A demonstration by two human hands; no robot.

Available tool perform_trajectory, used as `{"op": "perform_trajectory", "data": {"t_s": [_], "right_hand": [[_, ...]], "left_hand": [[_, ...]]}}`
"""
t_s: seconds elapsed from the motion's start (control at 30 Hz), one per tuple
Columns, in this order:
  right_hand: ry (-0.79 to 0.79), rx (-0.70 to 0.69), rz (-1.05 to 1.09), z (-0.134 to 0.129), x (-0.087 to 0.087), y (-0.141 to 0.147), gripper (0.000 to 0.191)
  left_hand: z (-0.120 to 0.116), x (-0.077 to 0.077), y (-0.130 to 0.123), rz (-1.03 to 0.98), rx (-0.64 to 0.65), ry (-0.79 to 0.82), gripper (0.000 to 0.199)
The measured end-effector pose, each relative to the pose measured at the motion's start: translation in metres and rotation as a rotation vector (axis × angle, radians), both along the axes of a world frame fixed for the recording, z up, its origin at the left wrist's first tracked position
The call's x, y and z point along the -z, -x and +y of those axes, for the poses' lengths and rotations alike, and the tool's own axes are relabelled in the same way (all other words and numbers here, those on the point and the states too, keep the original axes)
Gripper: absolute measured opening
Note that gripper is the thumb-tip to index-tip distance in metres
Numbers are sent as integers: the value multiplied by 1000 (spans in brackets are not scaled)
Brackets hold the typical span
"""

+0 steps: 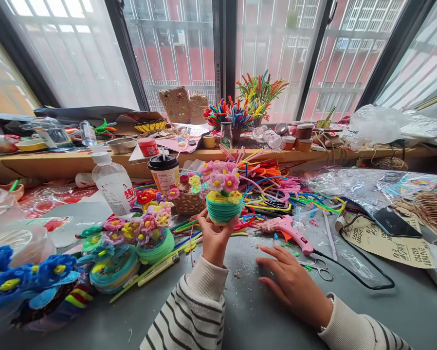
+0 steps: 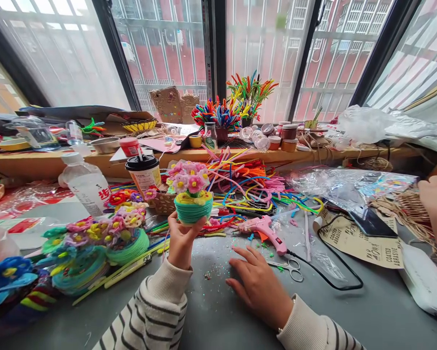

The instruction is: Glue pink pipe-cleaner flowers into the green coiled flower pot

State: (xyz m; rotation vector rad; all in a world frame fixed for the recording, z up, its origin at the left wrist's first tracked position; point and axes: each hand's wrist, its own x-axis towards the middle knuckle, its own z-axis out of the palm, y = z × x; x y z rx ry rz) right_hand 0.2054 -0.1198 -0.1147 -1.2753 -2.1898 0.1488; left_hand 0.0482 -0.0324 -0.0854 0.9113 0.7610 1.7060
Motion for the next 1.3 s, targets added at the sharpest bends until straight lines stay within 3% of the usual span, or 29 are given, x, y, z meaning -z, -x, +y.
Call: {"op": "perform_trajectory", "data": {"t_s": [0.13,0.23,0.33,0.47,0.63,0.73,0.8,0.9,1.03,1.3], "right_hand": [[487,3,705,-3,-18,2,31],[720,-94,1138,-5,-27,3,33],[789,-141,1281,-6,-29,4,29],[787,-107,1270,1,-39,3,27],[586,-90,1131,27,-88,-1,31],[330,-98,966,40,-119,4,30],[117,-87,824,44,-130,11,26],[-195,-29,599,47,-128,26,19],[-524,41,315,55,-109,42,19],[-693,74,189,76,-84,61,33]], "left_hand": [[-1,-1,0,9,5,1,64],[-1,-1,-1,9,4,8,65],[-1,0,-1,7,9,4,64],[-2,0,-1,15,24,7,63],[-4,0,-2,40,54,21,65],[-4,2,-3,44,67,9,66],[-4,3,-3,59,54,-3,66],[-5,1,-4,116,-13,15,66],[-8,-4,-4,125,-57,88,64],[-8,-7,-3,72,-31,159,64]]}}
